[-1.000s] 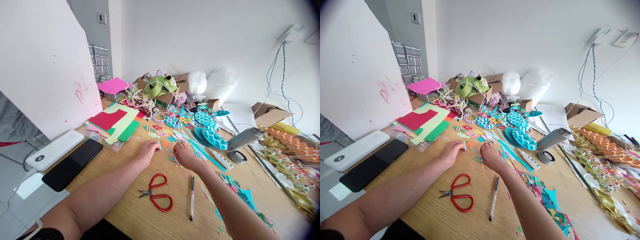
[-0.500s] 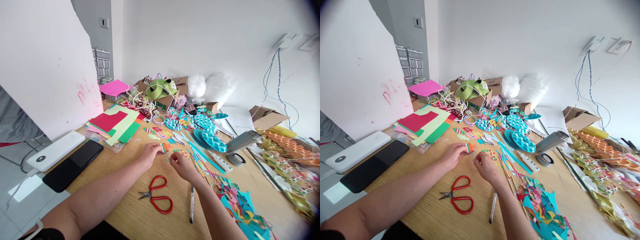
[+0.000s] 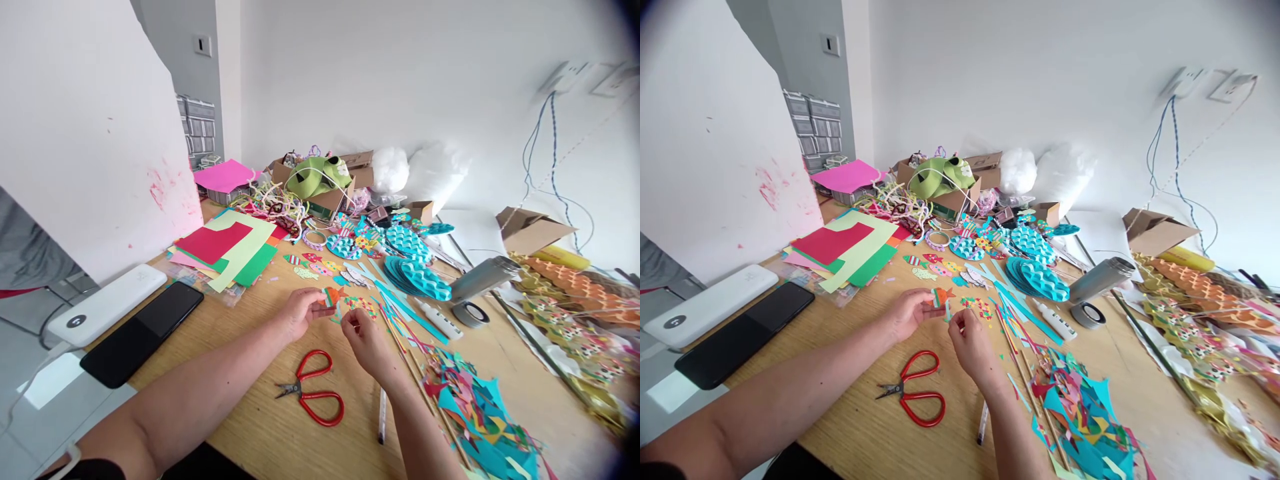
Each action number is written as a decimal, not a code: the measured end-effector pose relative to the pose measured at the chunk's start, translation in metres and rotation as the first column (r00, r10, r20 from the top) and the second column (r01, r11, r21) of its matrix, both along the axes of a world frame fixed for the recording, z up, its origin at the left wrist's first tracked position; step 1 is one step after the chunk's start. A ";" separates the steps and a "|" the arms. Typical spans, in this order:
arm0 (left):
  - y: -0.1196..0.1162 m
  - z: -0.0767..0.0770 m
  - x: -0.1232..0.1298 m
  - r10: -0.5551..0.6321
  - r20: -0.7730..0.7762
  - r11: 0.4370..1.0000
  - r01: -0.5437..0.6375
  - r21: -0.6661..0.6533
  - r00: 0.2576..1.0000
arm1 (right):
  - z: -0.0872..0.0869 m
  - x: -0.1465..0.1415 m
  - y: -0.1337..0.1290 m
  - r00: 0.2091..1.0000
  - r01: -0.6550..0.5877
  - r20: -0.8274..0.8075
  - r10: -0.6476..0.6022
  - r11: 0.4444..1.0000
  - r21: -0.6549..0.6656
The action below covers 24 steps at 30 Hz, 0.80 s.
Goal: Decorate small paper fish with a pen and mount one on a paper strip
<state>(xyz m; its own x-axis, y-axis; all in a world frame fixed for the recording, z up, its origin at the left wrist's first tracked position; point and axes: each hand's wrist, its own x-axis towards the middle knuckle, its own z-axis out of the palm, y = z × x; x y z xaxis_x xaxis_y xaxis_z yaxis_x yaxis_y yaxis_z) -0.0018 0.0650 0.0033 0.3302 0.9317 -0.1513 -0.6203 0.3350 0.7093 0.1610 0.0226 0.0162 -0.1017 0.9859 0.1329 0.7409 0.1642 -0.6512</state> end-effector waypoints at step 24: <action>-0.007 0.000 0.007 -0.055 -0.077 0.998 0.057 0.030 0.996 | -0.008 -0.010 -0.010 0.908 0.084 -0.406 -0.109 0.993 -0.078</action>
<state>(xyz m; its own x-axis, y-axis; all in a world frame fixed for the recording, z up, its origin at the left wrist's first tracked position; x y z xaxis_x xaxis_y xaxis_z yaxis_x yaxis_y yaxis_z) 0.0048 0.0583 0.0033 0.3708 0.9168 -0.1482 -0.5448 0.3439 0.7648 0.1508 0.0130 0.0086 0.0456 0.9953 0.0852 0.4183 0.0585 -0.9064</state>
